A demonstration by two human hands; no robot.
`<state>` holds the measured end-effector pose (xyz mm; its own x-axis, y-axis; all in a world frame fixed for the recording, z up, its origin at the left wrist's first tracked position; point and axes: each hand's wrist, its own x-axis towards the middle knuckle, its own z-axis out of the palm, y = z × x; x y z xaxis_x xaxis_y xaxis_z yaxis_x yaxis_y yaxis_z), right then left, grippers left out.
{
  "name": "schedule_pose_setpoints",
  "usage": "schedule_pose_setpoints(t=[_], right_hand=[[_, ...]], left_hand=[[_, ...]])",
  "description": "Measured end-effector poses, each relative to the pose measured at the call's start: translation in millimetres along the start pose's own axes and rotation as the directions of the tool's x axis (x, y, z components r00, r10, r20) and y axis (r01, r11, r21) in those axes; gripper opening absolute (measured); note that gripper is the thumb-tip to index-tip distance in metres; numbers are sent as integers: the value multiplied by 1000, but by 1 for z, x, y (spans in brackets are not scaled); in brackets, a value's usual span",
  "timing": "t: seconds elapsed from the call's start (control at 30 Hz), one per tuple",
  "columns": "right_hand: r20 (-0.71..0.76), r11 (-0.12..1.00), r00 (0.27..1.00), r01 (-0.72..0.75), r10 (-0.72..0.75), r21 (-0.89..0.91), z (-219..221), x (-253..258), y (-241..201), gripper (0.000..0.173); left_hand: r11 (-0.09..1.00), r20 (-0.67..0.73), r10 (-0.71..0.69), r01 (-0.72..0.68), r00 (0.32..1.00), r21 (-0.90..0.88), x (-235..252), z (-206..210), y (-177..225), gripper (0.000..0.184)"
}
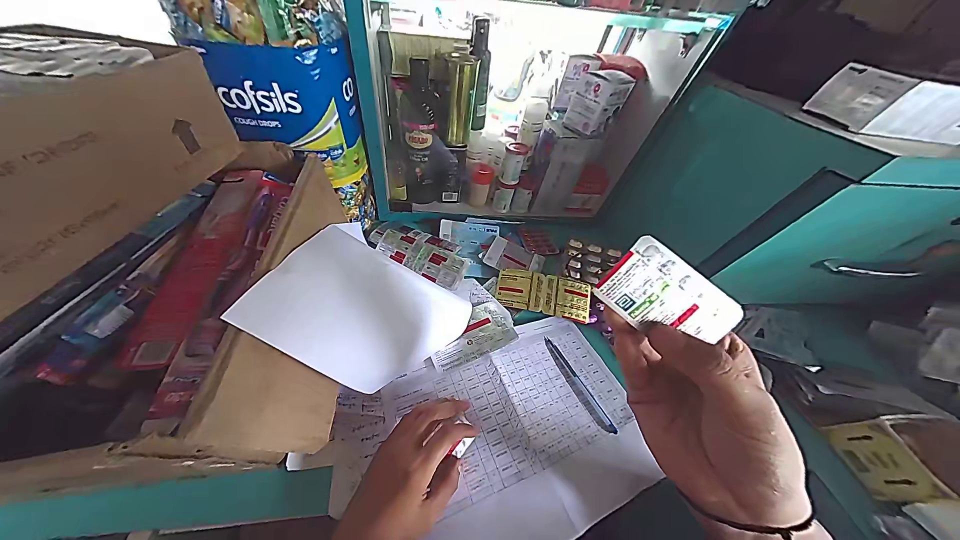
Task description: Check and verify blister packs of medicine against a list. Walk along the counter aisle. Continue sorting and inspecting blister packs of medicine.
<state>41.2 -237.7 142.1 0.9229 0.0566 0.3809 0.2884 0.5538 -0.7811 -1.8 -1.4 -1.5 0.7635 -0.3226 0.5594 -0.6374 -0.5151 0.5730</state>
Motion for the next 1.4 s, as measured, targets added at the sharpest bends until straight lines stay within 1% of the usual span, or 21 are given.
schedule_pose_setpoints(t=[0.1, 0.2, 0.23, 0.27, 0.3, 0.33, 0.37, 0.4, 0.43, 0.5, 0.57, 0.7, 0.77, 1.0, 1.1, 1.13, 1.17, 1.27, 1.3, 1.33, 1.4], right_hand=[[21, 977, 998, 64, -61, -201, -8, 3, 1, 21], [86, 858, 979, 204, -186, -471, -36, 8, 0, 18], [123, 755, 962, 269, -245, -599, -49, 11, -3, 18], [156, 589, 942, 310, -297, -746, -61, 12, -9, 17], [172, 365, 925, 298, -339, -882, -73, 13, -17, 16], [165, 131, 921, 224, -353, -966, -84, 13, -26, 18], [141, -52, 927, 131, -348, -990, -94, 12, -36, 20], [95, -167, 938, 40, -334, -985, -104, 12, -45, 22], [23, -230, 947, -54, -320, -972, -114, 12, -53, 23], [-147, -243, 942, -226, -303, -943, -135, 17, -64, 23], [-287, -207, 918, -347, -273, -915, -163, 25, -69, 23], [-433, -91, 876, -459, -213, -883, -213, 41, -60, 24], [-472, -74, 853, -497, -221, -864, -226, 47, -55, 23], [-548, -180, 790, -602, -274, -778, -216, 60, -51, 27], [-588, -357, 764, -645, -266, -676, -186, 61, -51, 35], [-573, -393, 775, -630, -266, -670, -173, 62, -50, 36], [-526, -400, 813, -581, -249, -709, -162, 63, -49, 37], [-279, -440, 960, -267, -41, -857, -138, 70, -32, 29], [-227, -444, 971, -173, 73, -879, -133, 76, -24, 32], [-208, -452, 961, -106, 184, -886, -130, 84, -15, 41], [-199, -486, 917, -6, 346, -874, -132, 99, 1, 59]], left_hand=[[999, -11, 0, -1, 1000, -52, 1, 1, 1, 20], [998, 21, -31, 32, 999, -60, 2, -3, 3, 19], [997, 36, -42, 44, 998, -59, 2, -4, 3, 19], [997, 53, -51, 54, 997, -54, 3, -5, 4, 20], [997, 68, -58, 61, 996, -47, 3, -6, 4, 20], [997, 81, -63, 66, 995, -37, 3, -7, 4, 21], [997, 88, -65, 67, 994, -24, 3, -8, 4, 21], [998, 89, -65, 66, 994, -12, 3, -8, 4, 22], [998, 90, -64, 64, 994, 0, 3, -7, 4, 22], [998, 87, -62, 60, 994, 26, 2, -5, 2, 23], [997, 75, -60, 57, 995, 49, 1, -4, 0, 23], [992, 39, -65, 60, 997, 108, 0, -2, 0, 25], [986, 11, -85, 83, 996, 143, 0, -2, 0, 29], [945, -101, -192, 211, 976, 251, 2, 0, 6, 47], [950, -114, -180, 203, 977, 239, 2, 1, 6, 46], [954, -117, -169, 193, 979, 231, 3, 2, 5, 44], [958, -121, -157, 180, 980, 221, 3, 3, 4, 42], [975, -106, -109, 127, 988, 182, 1, 4, 2, 35], [979, -99, -93, 109, 991, 169, 1, 3, 1, 32], [982, -94, -79, 94, 992, 162, 1, 3, 0, 29], [983, -97, -61, 77, 993, 167, 1, 3, 0, 24]])
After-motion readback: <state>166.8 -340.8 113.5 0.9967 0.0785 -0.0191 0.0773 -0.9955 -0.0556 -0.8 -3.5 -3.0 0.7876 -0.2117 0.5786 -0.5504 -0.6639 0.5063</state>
